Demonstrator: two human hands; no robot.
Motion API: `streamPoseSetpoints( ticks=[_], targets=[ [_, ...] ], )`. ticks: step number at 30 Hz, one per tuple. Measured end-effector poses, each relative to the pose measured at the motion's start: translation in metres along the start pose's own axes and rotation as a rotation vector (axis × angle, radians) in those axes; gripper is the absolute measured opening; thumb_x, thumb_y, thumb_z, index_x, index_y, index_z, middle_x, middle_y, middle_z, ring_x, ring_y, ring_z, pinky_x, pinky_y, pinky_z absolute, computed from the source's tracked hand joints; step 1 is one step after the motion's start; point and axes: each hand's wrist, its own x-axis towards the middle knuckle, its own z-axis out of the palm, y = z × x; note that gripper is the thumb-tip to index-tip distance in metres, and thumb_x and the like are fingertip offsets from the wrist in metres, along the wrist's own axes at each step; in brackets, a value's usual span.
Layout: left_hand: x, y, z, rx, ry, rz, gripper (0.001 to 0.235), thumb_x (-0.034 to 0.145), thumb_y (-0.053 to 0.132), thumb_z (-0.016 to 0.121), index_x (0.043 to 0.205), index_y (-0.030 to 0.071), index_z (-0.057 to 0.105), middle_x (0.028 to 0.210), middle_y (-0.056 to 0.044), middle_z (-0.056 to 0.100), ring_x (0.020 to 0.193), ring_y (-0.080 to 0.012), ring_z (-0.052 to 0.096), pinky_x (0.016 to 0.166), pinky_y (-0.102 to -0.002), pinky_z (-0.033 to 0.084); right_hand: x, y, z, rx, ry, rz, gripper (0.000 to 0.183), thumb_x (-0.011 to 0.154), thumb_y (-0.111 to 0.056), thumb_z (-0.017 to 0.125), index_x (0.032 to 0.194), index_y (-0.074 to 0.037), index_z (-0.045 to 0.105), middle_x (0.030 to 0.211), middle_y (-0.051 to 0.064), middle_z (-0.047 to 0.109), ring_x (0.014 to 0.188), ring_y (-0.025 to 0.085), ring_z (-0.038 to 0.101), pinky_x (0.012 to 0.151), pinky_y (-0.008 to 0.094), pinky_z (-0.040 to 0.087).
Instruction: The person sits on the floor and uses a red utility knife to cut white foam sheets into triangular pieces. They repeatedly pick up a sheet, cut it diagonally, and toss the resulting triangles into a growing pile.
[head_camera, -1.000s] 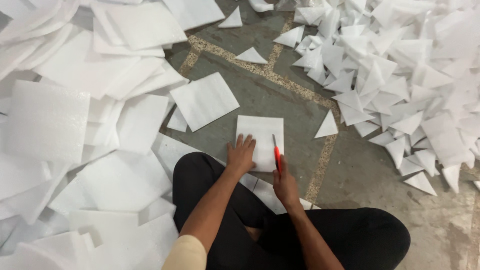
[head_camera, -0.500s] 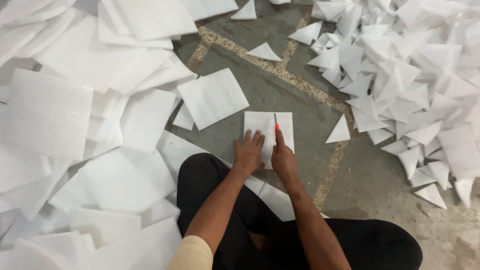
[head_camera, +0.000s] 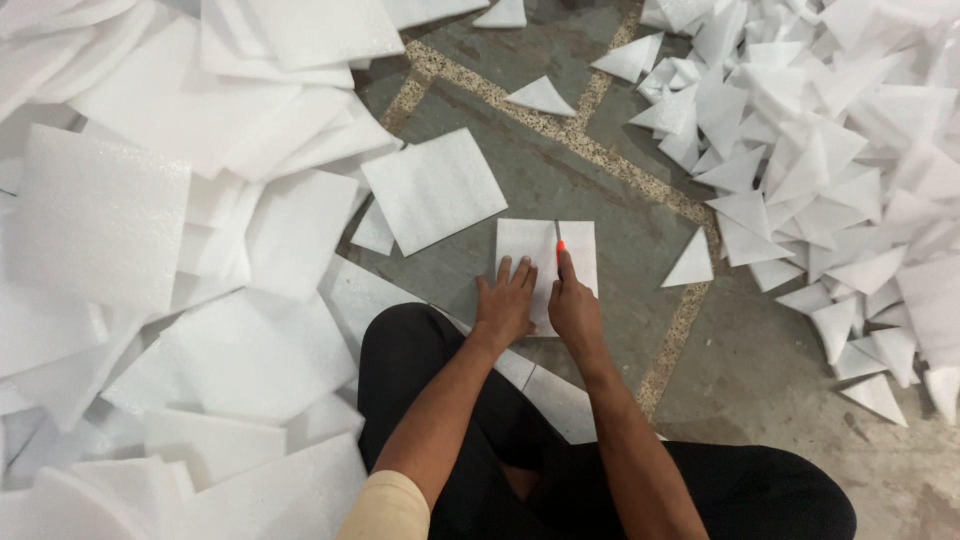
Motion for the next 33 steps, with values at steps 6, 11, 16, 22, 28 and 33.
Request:
streamPoseSetpoints(
  ticks=[6,11,16,22,28,33],
  targets=[
    [0.0,-0.001,0.001,-0.026,0.003,-0.006,0.114,0.067,0.05,0.09,0.158,0.016,0.031,0.168,0.0,0.023,0.154,-0.0275,0.02,0.108,-0.069,0.035,0.015,0.002,-0.002,-0.047,-0.051,0.046,0.06,0.097,-0.015,0.054,0.155,-0.014,0.04,0.084,0.03,0.071,0.076,0.05,0.069,0.07,0.058,0.055],
    [-0.001,0.0,0.003,-0.049,0.033,-0.013,0.113,0.066,0.05,0.091,0.157,0.017,0.032,0.167,0.001,0.024,0.154,-0.0272,0.02,0.107,-0.07,0.035,-0.04,0.008,-0.011,-0.026,-0.197,0.19,0.055,0.1,-0.018,0.048,0.154,-0.019,0.038,0.082,0.029,0.071,0.076,0.048,0.071,0.071,0.057,0.056],
    [-0.002,-0.002,0.007,-0.049,0.045,-0.006,0.111,0.066,0.048,0.091,0.157,0.018,0.034,0.168,0.001,0.025,0.155,-0.0268,0.02,0.108,-0.07,0.034,-0.155,0.01,-0.028,-0.125,-0.271,0.168,0.063,0.098,-0.02,0.049,0.158,-0.021,0.032,0.087,0.028,0.071,0.082,0.047,0.07,0.077,0.058,0.054],
    [0.0,-0.001,0.01,-0.07,0.015,-0.013,0.113,0.068,0.049,0.09,0.158,0.017,0.03,0.169,-0.001,0.021,0.155,-0.0287,0.018,0.109,-0.073,0.032,-0.197,0.023,-0.04,-0.009,-0.209,0.323,0.065,0.093,-0.018,0.059,0.153,-0.015,0.036,0.088,0.028,0.071,0.081,0.048,0.07,0.074,0.056,0.054],
    [-0.011,0.003,0.026,-0.078,0.074,0.072,0.087,0.08,0.037,0.083,0.154,0.022,0.041,0.167,-0.006,0.027,0.154,-0.0369,0.02,0.106,-0.073,0.033,-0.103,0.09,0.008,0.165,0.276,0.138,0.029,0.09,-0.014,0.06,0.116,-0.002,0.065,0.103,0.027,0.068,0.096,0.049,0.064,0.081,0.054,0.051],
    [-0.017,0.005,0.026,-0.081,0.084,0.076,0.08,0.082,0.033,0.081,0.152,0.025,0.044,0.165,-0.006,0.03,0.153,-0.036,0.021,0.107,-0.071,0.035,-0.064,0.113,0.034,0.399,0.153,0.401,0.032,0.087,-0.029,0.073,0.099,0.001,0.07,0.083,0.024,0.07,0.079,0.041,0.067,0.071,0.05,0.052]
  ],
)
